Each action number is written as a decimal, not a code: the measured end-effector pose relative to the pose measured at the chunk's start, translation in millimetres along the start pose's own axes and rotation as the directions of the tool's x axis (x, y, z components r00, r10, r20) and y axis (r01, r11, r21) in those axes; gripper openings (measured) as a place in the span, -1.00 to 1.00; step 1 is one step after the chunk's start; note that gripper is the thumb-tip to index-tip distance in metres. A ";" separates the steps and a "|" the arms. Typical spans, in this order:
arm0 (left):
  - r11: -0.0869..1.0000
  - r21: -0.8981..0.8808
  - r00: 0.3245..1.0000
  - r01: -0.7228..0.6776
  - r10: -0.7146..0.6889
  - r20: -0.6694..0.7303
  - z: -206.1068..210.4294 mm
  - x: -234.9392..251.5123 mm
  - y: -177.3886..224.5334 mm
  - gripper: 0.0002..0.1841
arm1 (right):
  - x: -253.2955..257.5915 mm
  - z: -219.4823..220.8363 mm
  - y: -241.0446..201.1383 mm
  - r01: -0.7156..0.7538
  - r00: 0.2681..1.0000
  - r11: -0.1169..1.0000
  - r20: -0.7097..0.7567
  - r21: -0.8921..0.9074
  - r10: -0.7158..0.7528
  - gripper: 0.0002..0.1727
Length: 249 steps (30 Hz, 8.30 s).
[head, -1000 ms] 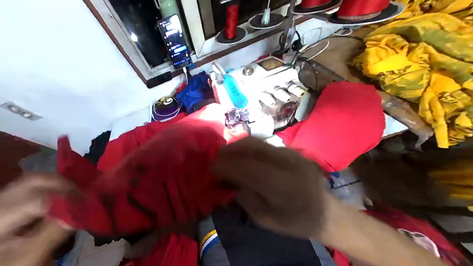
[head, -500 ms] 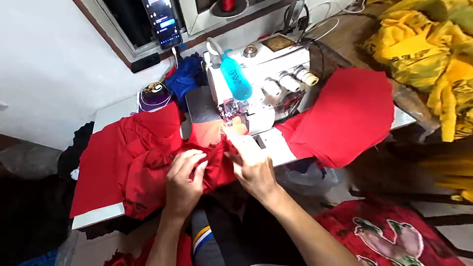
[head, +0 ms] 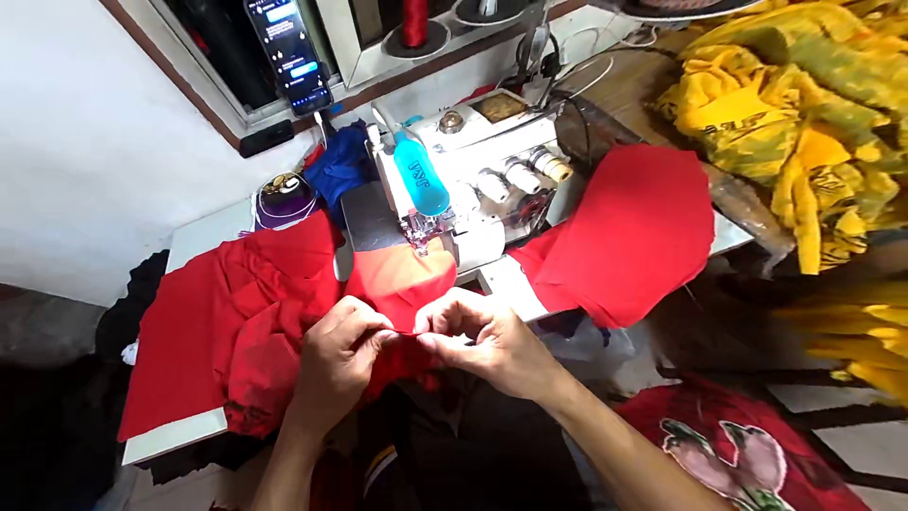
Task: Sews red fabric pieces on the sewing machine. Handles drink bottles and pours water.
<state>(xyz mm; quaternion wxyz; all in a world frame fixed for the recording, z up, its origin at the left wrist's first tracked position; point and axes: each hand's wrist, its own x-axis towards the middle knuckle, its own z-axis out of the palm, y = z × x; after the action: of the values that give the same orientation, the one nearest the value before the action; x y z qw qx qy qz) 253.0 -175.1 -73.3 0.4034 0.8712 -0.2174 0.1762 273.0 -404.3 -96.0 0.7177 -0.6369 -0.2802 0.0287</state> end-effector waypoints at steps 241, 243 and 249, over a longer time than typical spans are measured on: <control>0.926 -0.205 0.924 0.318 -0.351 -0.152 9.6 -56.9 5.6 -0.80 | -22.4 38.5 69.3 -0.446 0.804 0.748 -0.147 0.492 0.576 -0.71; 0.949 -0.082 0.935 0.303 -0.313 -0.165 10.8 -55.8 4.7 -0.81 | -22.0 36.4 64.0 -0.431 0.801 0.756 -0.177 0.493 0.572 -0.75; 0.982 0.147 0.980 0.122 -0.096 -0.172 24.8 -38.6 7.1 -0.83 | -33.2 39.3 51.0 -0.324 0.888 0.946 -0.343 0.004 0.305 -0.84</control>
<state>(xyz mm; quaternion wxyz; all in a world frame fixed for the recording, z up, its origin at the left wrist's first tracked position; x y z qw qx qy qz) 220.0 -189.4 -102.6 0.3592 0.8933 -0.1205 0.2416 243.9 -372.7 -154.4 0.7236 -0.6882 -0.0462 0.0270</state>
